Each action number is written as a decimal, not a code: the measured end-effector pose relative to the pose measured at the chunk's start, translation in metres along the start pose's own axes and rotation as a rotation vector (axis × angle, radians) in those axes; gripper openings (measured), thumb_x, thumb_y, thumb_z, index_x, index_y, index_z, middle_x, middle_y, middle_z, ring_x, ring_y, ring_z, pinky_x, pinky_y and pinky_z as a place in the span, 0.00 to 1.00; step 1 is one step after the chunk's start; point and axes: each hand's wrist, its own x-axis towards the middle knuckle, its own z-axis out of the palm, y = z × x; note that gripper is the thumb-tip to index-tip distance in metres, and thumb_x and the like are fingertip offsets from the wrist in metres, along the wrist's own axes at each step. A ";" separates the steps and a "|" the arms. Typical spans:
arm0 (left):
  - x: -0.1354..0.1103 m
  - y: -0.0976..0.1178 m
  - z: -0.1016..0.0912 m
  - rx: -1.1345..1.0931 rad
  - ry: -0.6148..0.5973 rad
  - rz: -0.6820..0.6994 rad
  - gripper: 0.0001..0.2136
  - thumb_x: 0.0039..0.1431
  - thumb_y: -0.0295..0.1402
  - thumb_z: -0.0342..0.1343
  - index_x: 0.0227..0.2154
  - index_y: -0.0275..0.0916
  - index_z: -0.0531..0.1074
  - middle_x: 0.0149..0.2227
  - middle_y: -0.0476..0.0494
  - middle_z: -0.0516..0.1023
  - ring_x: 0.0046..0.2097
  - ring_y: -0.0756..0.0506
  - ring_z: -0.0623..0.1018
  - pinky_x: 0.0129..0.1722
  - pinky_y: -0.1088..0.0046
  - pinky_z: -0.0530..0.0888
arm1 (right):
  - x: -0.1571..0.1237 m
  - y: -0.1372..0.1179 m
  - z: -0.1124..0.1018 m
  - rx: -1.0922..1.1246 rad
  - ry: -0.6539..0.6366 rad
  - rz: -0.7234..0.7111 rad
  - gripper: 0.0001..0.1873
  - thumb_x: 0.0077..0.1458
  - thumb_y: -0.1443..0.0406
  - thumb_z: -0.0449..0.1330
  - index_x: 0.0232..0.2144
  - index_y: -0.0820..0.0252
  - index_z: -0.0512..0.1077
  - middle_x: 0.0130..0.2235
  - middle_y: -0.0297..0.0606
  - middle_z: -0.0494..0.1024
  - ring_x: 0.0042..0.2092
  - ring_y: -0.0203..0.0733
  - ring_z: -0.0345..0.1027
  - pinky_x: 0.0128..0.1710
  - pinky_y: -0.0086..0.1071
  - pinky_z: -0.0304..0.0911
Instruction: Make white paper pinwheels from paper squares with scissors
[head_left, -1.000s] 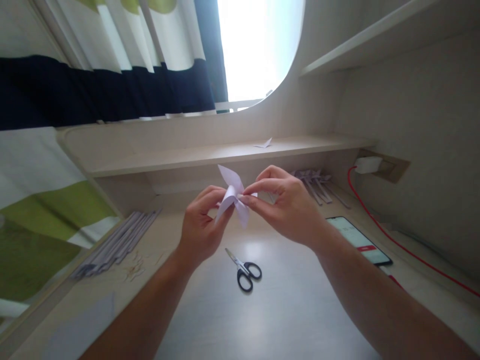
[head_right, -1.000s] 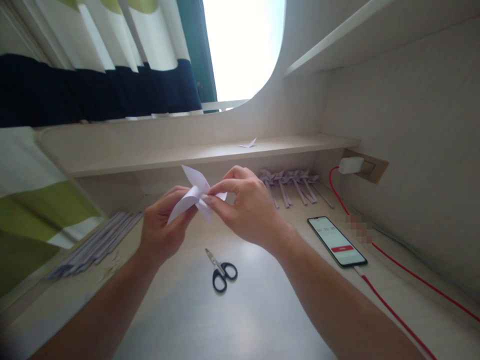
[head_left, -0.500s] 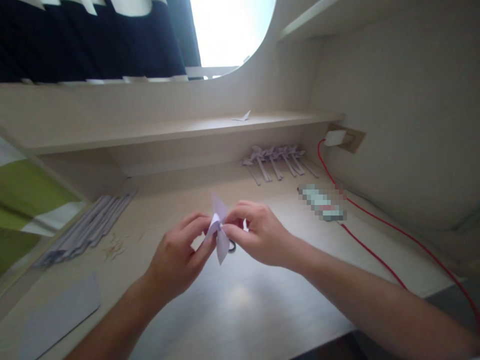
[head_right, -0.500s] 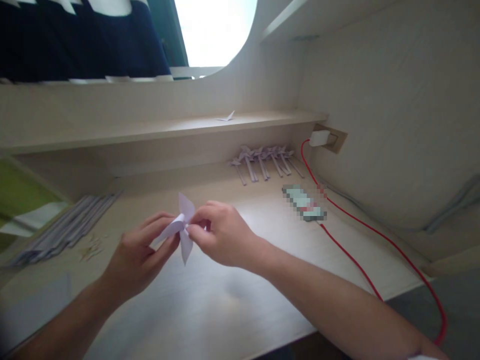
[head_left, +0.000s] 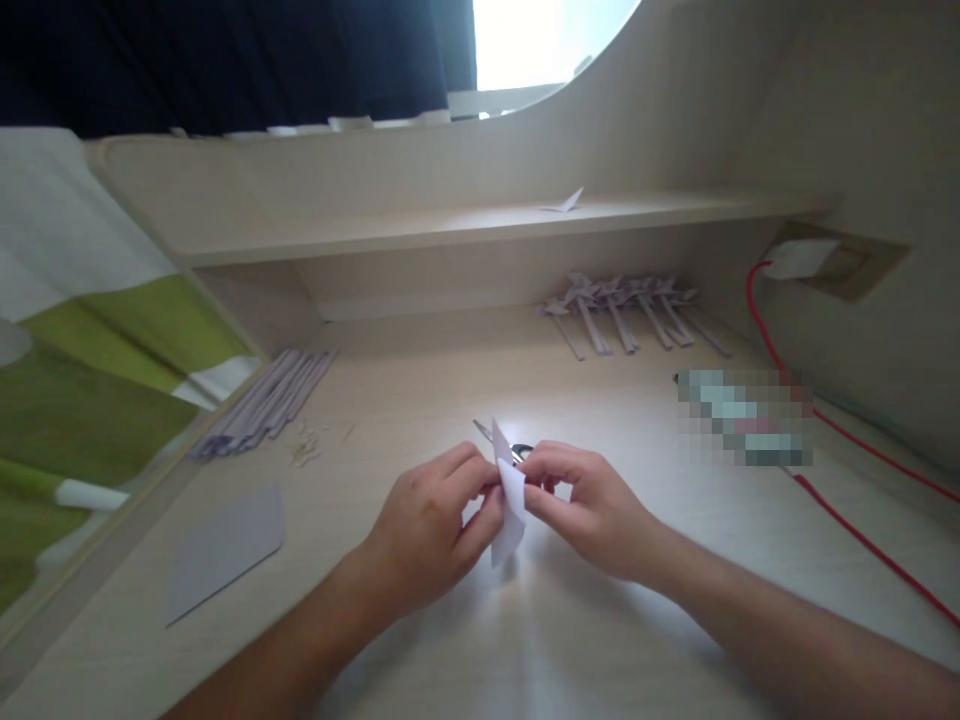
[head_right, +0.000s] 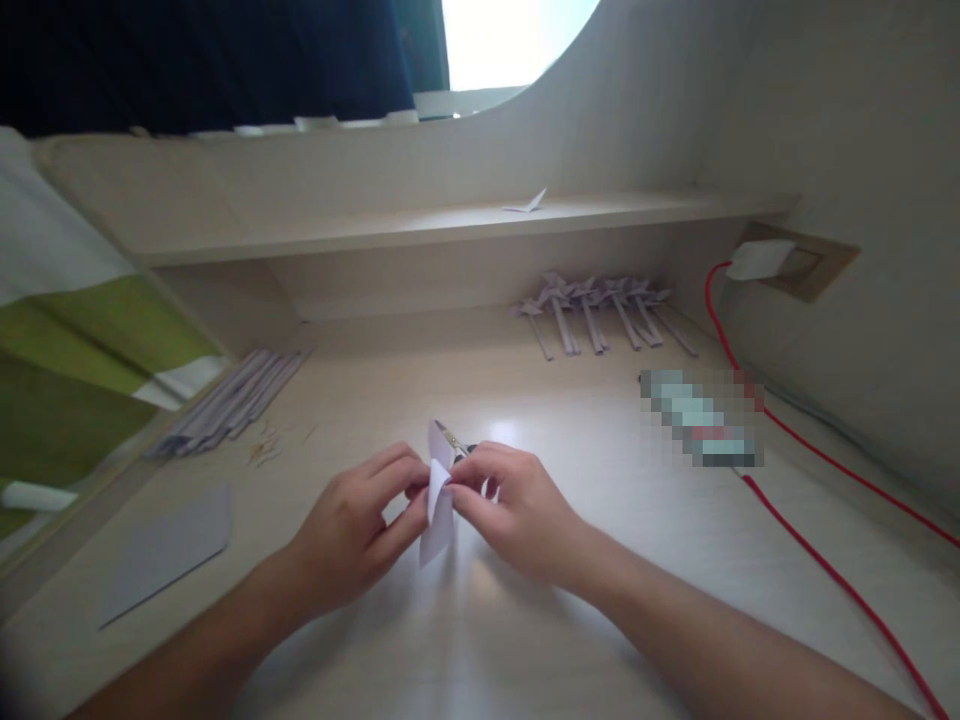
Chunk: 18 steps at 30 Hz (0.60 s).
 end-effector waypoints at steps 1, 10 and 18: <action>-0.001 0.001 0.001 -0.020 0.011 -0.002 0.05 0.67 0.26 0.53 0.36 0.40 0.73 0.33 0.48 0.74 0.33 0.48 0.73 0.32 0.71 0.67 | -0.001 0.002 0.001 0.029 -0.004 0.009 0.07 0.62 0.66 0.64 0.32 0.59 0.81 0.32 0.35 0.76 0.34 0.39 0.68 0.35 0.33 0.60; -0.005 0.002 -0.007 -0.175 0.055 -0.037 0.06 0.68 0.28 0.55 0.37 0.38 0.77 0.34 0.44 0.77 0.37 0.46 0.75 0.38 0.68 0.72 | 0.001 0.023 0.006 0.411 -0.104 0.148 0.12 0.61 0.59 0.66 0.28 0.60 0.77 0.31 0.34 0.73 0.35 0.40 0.66 0.37 0.34 0.61; -0.005 -0.003 -0.017 -0.180 0.152 -0.037 0.06 0.67 0.26 0.56 0.36 0.38 0.77 0.32 0.44 0.76 0.34 0.47 0.75 0.36 0.69 0.72 | 0.000 0.028 0.007 0.509 -0.099 0.221 0.11 0.59 0.57 0.68 0.34 0.60 0.80 0.34 0.37 0.80 0.34 0.41 0.69 0.37 0.34 0.64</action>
